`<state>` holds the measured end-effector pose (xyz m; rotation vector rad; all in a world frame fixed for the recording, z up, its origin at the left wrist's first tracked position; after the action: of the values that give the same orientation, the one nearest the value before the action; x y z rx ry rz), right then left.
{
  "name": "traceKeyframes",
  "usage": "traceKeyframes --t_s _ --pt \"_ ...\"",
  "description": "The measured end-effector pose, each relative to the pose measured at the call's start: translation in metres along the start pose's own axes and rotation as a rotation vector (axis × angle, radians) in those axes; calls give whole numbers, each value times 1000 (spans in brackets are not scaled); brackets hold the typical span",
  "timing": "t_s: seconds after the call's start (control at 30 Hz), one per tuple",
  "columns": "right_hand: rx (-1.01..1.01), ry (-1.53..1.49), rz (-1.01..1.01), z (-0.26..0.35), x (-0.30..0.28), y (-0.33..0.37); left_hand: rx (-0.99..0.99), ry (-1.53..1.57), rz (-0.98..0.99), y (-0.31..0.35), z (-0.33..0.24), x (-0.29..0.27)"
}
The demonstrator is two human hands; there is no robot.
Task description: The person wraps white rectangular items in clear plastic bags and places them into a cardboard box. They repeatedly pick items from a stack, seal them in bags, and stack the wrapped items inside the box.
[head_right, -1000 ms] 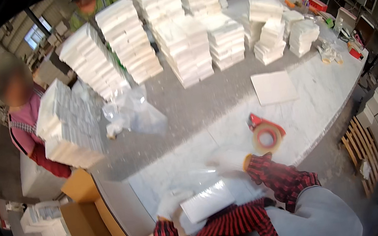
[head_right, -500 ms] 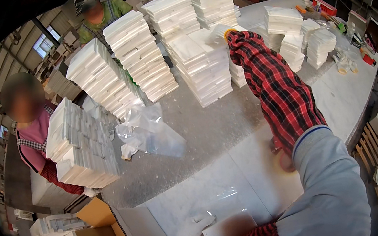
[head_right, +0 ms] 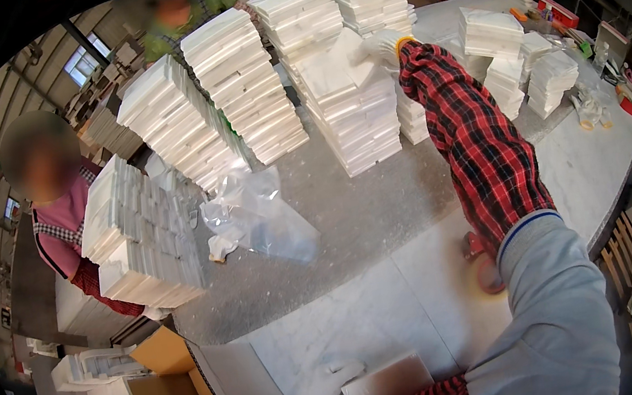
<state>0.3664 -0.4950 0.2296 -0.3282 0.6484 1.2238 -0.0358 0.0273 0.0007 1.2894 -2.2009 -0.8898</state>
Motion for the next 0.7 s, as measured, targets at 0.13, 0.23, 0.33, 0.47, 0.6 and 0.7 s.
traceKeyframes --t_s 0.13,0.23,0.33,0.47,0.6,0.7 --pt "-109 -448 -124 -19 10 19 -102 -34 -31 4 -6 1" --pt "-177 -806 -217 -64 7 56 -128 -420 -102 18 -45 5" --pt "-292 -1123 -156 -51 28 144 98 -293 -88 2 -5 -8" --pt "-246 -1721 464 -50 72 296 208 -66 2 -4 1 -6" --pt "-246 -2196 859 -46 134 424 123 -27 41 -33 22 -16" --pt "-192 -2295 1092 -60 165 474 147 33 57 -26 8 -9"
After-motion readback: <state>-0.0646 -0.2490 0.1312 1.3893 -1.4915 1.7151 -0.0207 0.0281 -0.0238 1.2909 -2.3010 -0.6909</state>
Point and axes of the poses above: each hand's wrist, its own y-axis away from the middle knuckle, its own x-axis out of the palm, z = x × y, the point moved 3 cm from there along -y, towards the middle knuckle, and after that the axes turned 7 degrees about -x, right-handed, at the moved point
